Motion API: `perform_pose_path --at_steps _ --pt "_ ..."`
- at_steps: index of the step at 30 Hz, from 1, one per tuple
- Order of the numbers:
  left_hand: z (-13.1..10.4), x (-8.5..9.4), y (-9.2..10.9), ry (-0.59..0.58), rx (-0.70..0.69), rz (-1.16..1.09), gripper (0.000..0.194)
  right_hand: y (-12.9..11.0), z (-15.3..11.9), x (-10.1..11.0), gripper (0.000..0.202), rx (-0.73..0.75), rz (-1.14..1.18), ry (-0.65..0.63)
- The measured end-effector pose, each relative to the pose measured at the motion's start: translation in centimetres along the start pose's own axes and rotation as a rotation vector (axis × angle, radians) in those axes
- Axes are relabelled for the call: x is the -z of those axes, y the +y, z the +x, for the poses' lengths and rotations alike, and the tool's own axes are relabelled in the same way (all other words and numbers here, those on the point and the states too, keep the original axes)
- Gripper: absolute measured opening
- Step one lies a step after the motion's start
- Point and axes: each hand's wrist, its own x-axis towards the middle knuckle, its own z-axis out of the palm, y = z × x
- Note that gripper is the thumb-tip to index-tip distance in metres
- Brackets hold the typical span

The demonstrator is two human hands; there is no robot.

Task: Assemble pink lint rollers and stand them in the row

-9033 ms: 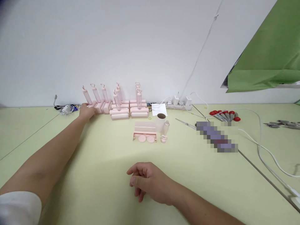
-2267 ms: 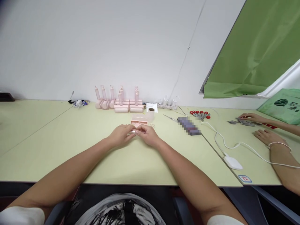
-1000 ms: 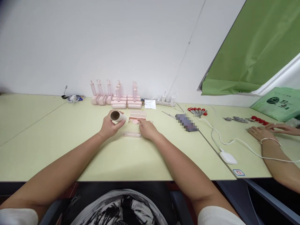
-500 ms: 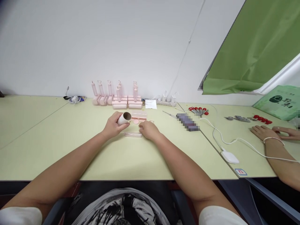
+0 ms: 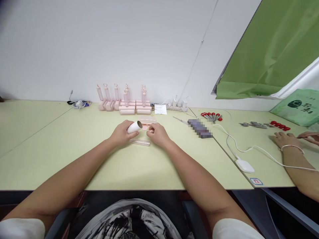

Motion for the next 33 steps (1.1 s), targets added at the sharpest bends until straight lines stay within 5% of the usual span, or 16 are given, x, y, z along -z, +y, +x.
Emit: perform_pose_path --at_steps 4,7,23,33 --pt "-0.1 0.0 0.1 -0.065 -0.027 0.054 0.036 -0.3 -0.3 -0.2 0.019 -0.019 0.526 0.104" --pt "-0.3 0.1 0.6 -0.087 -0.048 0.063 0.039 -1.2 -0.8 -0.6 0.03 0.039 0.705 0.135" --pt "-0.7 0.0 1.2 -0.05 -0.086 -0.004 0.037 -1.8 -1.2 -1.9 0.041 0.086 0.877 0.038" --pt "-0.3 -0.3 0.2 0.037 0.018 -0.056 0.037 -1.0 -1.3 -1.2 0.042 0.084 0.802 0.045"
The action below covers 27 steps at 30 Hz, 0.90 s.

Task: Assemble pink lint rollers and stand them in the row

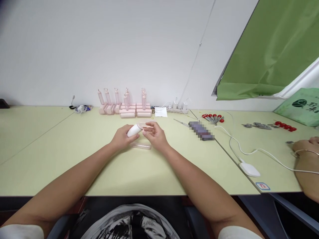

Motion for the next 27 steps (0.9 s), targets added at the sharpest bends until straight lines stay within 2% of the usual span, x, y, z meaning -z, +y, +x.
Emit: perform_pose_path --at_steps 2,5,6,9,11,14,18,20,22,25,27 --pt "0.0 0.0 -0.1 -0.001 0.001 0.008 0.037 -0.1 -0.2 0.0 0.047 -0.005 -0.055 -0.057" --pt "0.0 -0.1 0.0 -0.021 -0.017 0.015 0.035 -0.4 -0.4 0.0 0.043 -0.045 -0.158 -0.241" --pt "-0.1 -0.1 0.1 -0.026 -0.019 0.012 0.035 -0.4 -0.4 0.1 0.042 -0.045 -0.186 -0.267" --pt "-0.1 0.0 0.0 -0.007 -0.013 -0.011 0.038 -0.4 -0.1 0.5 0.044 -0.006 -0.276 -0.172" --pt "0.0 0.0 -0.1 0.035 0.008 -0.022 0.051 -0.2 0.1 0.8 0.044 0.004 -0.375 -0.123" --pt "0.1 0.0 -0.4 0.104 0.026 -0.013 0.071 0.2 0.5 1.0 0.041 -0.005 -0.572 -0.2" --pt "0.3 0.1 -0.6 0.205 -0.041 0.007 0.061 0.8 1.2 0.8 0.045 -0.092 -0.713 -0.348" --pt "0.4 0.2 -0.7 0.222 0.003 -0.005 0.057 1.0 1.5 0.7 0.043 -0.141 -0.755 -0.355" --pt "0.6 0.3 -0.8 0.235 0.106 -0.046 0.057 1.0 1.6 0.8 0.038 -0.164 -0.796 -0.346" --pt "0.9 0.5 -1.1 0.274 0.247 -0.15 0.053 0.5 1.4 1.2 0.028 -0.138 -0.845 -0.36" --pt "1.1 0.5 -1.2 0.295 0.293 -0.224 0.048 0.2 1.2 1.5 0.024 -0.103 -0.879 -0.352"
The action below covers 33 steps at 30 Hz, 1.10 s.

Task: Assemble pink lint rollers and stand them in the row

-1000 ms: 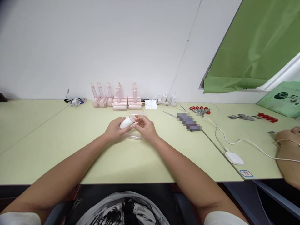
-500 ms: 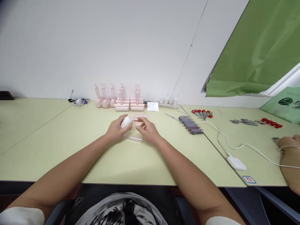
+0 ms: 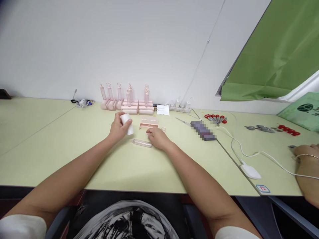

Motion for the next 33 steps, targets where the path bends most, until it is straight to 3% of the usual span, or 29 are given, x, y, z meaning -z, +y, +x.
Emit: perform_pose_path --at_steps 4,8,12,18,23,27,33 --pt "0.2 -0.2 0.3 -0.005 0.117 -0.191 0.043 0.2 0.0 0.0 0.032 0.026 -0.067 0.034" --pt "0.4 -0.3 0.5 -0.005 0.269 -0.346 0.039 0.2 0.6 -0.1 0.034 0.001 -0.115 -0.074" --pt "0.8 -0.4 0.2 0.02 0.373 -0.338 0.036 0.2 0.6 0.2 0.039 -0.003 -0.161 -0.042" --pt "0.9 -0.3 -0.1 -0.022 0.458 -0.306 0.034 0.3 0.2 0.0 0.018 0.004 0.002 0.017" --pt "0.4 -0.6 0.2 -0.091 0.43 -0.385 0.029 0.0 0.1 -0.5 0.007 -0.193 0.459 0.23" --pt "-0.3 -1.1 0.8 -0.192 0.353 -0.469 0.025 -1.1 -0.2 -0.2 0.019 -0.377 0.884 0.186" --pt "-1.2 -1.7 1.0 -0.261 0.142 -0.593 0.039 -1.7 -0.2 0.2 0.018 -0.483 1.083 0.184"
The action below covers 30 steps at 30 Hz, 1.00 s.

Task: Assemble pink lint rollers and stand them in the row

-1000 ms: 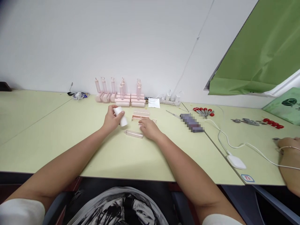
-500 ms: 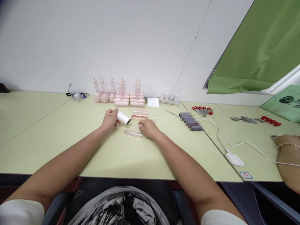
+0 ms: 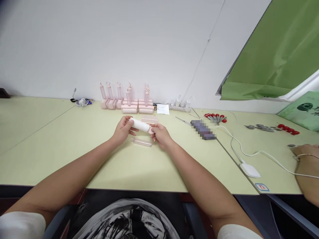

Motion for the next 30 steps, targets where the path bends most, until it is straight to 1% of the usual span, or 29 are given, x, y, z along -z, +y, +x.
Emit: perform_pose_path --at_steps 4,7,12,18,22,24,26,28,30 --pt "-0.4 0.1 -0.3 -0.06 -0.195 0.091 0.047 0.1 0.1 0.0 0.018 0.002 0.158 -0.038" --pt "-0.5 0.3 -0.4 -0.084 -0.262 0.177 0.048 0.0 -0.1 -0.1 0.024 -0.017 0.213 -0.051" --pt "-0.6 0.3 -0.5 -0.092 -0.242 0.204 0.05 0.0 -0.4 -0.4 0.037 -0.017 0.208 -0.086" --pt "-0.7 0.2 -0.3 -0.078 -0.2 0.218 0.05 0.1 -0.7 -0.6 0.041 0.028 0.13 -0.138" --pt "-0.5 0.4 -0.3 -0.053 -0.175 0.231 0.049 0.4 -0.6 -0.6 0.044 0.122 0.095 -0.123" --pt "-0.5 0.5 -0.2 -0.059 -0.137 0.341 0.048 0.5 -0.4 -0.4 0.044 0.185 0.1 -0.093" --pt "-0.7 0.6 0.0 -0.102 -0.129 0.501 0.044 0.6 -0.3 -0.3 0.043 0.277 0.087 -0.05" --pt "-0.9 0.5 0.4 -0.152 -0.155 0.623 0.04 0.8 -0.3 -0.2 0.045 0.396 0.025 -0.03" --pt "-1.1 0.4 0.7 -0.175 -0.186 0.664 0.04 1.0 -0.6 -0.1 0.05 0.521 -0.091 -0.056"
